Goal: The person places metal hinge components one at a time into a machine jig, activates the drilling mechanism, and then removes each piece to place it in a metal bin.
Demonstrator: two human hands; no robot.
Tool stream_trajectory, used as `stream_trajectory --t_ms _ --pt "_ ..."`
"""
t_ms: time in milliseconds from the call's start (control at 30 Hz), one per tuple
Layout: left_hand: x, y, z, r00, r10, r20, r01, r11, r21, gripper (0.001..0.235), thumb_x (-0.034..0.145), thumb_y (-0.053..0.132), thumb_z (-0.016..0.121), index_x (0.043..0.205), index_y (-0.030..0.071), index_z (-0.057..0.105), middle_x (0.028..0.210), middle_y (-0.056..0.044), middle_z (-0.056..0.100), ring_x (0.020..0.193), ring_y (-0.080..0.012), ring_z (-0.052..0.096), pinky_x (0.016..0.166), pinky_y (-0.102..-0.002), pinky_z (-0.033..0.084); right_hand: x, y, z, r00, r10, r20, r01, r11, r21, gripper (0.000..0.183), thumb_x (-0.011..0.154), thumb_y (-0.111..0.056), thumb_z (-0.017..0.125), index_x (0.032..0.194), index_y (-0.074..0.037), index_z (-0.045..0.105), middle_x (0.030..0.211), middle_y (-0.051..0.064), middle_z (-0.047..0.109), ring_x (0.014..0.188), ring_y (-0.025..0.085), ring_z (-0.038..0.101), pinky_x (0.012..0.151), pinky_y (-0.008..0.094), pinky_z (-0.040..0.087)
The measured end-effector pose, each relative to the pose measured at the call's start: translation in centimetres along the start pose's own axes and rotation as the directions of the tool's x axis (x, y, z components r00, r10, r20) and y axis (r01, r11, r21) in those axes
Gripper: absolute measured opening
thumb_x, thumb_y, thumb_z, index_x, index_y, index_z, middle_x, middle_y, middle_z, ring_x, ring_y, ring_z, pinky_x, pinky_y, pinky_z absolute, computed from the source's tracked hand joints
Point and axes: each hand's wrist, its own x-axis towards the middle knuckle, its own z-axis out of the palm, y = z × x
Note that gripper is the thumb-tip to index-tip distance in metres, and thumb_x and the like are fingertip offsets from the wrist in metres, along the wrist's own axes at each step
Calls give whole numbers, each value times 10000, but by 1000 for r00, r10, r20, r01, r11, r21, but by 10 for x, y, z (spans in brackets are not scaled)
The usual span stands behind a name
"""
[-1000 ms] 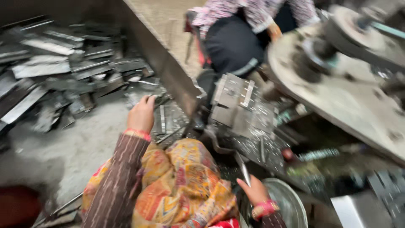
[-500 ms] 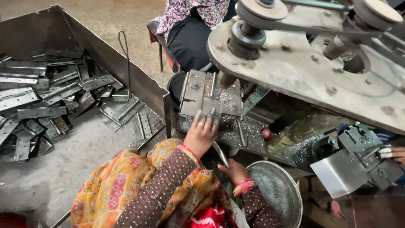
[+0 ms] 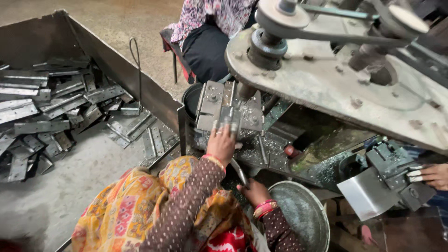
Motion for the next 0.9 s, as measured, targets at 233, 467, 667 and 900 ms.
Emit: stream_trajectory --t_ms 233,467,667,900 --pt "0 -2 -15 972 -124 200 136 989 -50 323 896 174 537 1131 30 706 1338 -151 578 1353 -338 490 1165 -562 269 3 6 12 999 13 -31 -13 1000 -4 601 826 -628 705 1018 -60 665 946 232 727 955 455 691 809 523 535" --pt "0 3 -5 973 -107 203 129 987 -100 246 938 152 566 1078 47 739 1276 -140 619 1305 -324 543 1161 -536 332 0 15 29 999 -39 -34 42 995 86 539 843 -560 704 1067 -70 674 944 252 719 954 471 674 805 537 524" --pt "-3 2 2 985 -126 118 148 970 -192 232 925 151 569 1022 31 742 1312 -150 621 1293 -338 554 1137 -536 352 8 34 58 998 -10 -59 15 996 83 523 866 -565 666 1051 -76 680 947 248 724 932 471 684 781 537 539" --pt "-5 0 -1 993 -106 55 115 974 -194 238 891 174 593 1002 35 751 1292 -152 627 1296 -339 551 1178 -554 305 3 45 98 990 -54 -129 74 986 152 504 896 -557 638 1042 -76 676 930 248 727 898 484 684 754 552 538"
